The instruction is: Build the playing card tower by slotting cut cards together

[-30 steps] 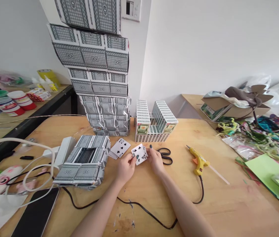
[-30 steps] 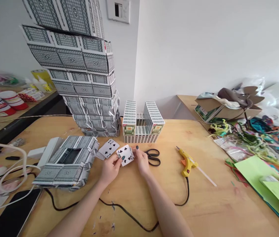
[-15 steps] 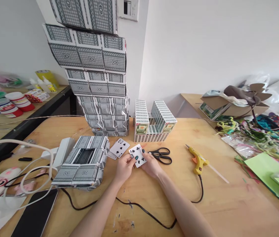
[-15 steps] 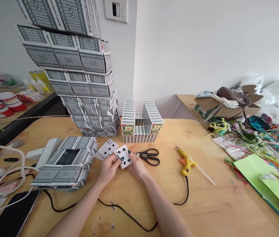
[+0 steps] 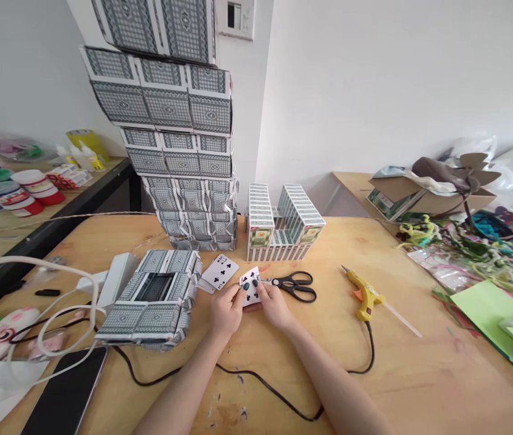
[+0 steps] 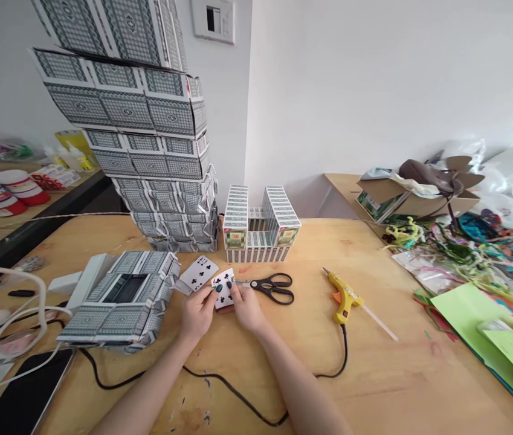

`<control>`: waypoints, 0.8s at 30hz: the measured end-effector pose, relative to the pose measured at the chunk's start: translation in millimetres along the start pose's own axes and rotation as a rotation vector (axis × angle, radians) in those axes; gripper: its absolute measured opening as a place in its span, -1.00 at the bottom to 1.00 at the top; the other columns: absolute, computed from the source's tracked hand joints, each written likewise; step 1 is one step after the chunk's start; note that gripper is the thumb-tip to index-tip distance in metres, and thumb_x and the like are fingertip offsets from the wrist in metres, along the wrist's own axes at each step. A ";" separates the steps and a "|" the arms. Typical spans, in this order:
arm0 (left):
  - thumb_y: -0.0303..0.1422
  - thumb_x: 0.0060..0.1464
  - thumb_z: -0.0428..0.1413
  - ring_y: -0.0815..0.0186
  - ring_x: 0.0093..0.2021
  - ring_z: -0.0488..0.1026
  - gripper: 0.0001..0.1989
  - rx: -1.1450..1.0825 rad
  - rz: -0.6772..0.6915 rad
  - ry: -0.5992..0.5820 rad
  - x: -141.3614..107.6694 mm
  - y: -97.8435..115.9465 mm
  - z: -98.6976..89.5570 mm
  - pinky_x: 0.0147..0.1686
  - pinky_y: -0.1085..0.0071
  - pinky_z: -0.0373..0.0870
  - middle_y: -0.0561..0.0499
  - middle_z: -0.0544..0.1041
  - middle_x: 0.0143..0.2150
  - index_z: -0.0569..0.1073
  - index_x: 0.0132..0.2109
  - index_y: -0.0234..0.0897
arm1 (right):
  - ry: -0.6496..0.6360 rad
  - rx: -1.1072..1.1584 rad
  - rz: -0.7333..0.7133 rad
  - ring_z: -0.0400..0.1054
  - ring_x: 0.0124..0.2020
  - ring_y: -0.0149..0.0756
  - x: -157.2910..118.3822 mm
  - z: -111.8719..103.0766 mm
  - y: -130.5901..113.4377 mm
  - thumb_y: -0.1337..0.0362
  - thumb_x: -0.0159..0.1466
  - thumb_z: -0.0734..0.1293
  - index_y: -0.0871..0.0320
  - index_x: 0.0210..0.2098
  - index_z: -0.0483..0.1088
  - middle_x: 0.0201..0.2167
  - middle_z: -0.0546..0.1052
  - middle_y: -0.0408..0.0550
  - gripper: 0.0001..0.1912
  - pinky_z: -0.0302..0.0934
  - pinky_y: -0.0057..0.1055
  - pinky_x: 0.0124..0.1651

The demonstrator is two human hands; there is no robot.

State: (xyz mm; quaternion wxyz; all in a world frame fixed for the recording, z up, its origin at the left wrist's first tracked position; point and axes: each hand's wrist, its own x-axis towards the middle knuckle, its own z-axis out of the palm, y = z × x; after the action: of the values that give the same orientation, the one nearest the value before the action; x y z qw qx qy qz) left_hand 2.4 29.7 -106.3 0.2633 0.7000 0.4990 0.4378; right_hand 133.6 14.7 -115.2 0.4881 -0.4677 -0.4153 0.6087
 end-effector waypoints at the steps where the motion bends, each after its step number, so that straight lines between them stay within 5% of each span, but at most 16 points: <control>1: -0.31 0.01 -0.02 0.37 -0.49 0.28 -0.71 -0.017 0.021 0.016 0.3 1.8 -0.9 -0.45 0.48 0.15 0.05 0.33 -0.59 0.31 -0.62 -0.27 | 0.002 0.003 -0.004 0.34 -0.54 -0.27 -0.9 0.7 -1.3 -0.10 0.10 0.20 0.20 -0.37 0.38 -0.54 0.45 -0.08 -0.54 0.26 -0.36 -0.53; 4: -0.29 0.00 0.00 0.33 -0.36 0.34 -0.77 -0.188 -0.015 0.039 2.3 4.6 -0.1 -0.35 0.45 0.23 -0.02 0.40 -0.43 0.39 -0.53 -0.29 | -0.001 0.009 -0.020 0.37 -0.50 -0.24 -3.0 2.2 -3.0 -0.12 0.10 0.19 0.21 -0.36 0.38 -0.53 0.46 -0.06 -0.52 0.29 -0.34 -0.49; 9: -0.24 -0.17 0.16 0.32 -0.44 0.40 -0.74 -0.715 -0.451 -0.111 5.5 4.3 10.1 -0.49 0.47 0.30 -0.01 0.48 -0.43 0.44 -0.33 -0.33 | -0.066 -0.094 -0.049 0.36 -0.53 -0.28 -5.2 6.2 1.7 -0.11 0.14 0.14 0.21 -0.43 0.37 -0.56 0.46 -0.06 -0.51 0.27 -0.37 -0.48; 13: -0.33 -0.41 0.29 0.31 -0.48 0.42 -0.64 -0.858 -0.645 -0.089 7.2 7.9 13.9 -0.49 0.47 0.32 -0.01 0.52 -0.45 0.46 -0.35 -0.37 | 0.037 -0.375 -0.149 0.27 -0.58 -0.35 -6.3 8.1 7.1 -0.06 0.19 0.10 0.19 -0.58 0.31 -0.63 0.42 -0.08 -0.52 0.18 -0.45 -0.50; 19: -0.34 -0.34 0.26 0.44 -0.64 0.31 -0.77 -0.956 -0.715 -0.107 6.4 9.5 10.7 -0.66 0.55 0.17 0.07 0.45 -0.60 0.44 -0.48 -0.40 | 0.145 -0.498 -0.315 0.07 -0.67 -0.42 -9.1 10.8 7.7 0.07 0.20 0.17 0.14 -0.68 0.23 -0.71 0.29 -0.15 -0.60 -0.07 -0.46 -0.55; 24: -0.40 -0.31 0.22 0.36 -0.52 0.41 -0.84 -1.026 -0.676 -0.046 4.8 10.2 11.6 -0.56 0.51 0.26 0.00 0.50 -0.53 0.45 -0.49 -0.41 | 0.144 -0.566 -0.362 -0.02 -0.69 -0.42 -12.7 15.0 2.9 0.12 0.22 0.15 0.11 -0.70 0.18 -0.73 0.19 -0.18 -0.60 -0.17 -0.44 -0.54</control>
State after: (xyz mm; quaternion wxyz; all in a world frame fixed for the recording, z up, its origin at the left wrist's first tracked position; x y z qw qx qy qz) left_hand 18.0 31.3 -102.0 0.7017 0.2964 0.4132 0.4990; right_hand 119.5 0.9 -112.6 0.4670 -0.5450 -0.6087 0.3382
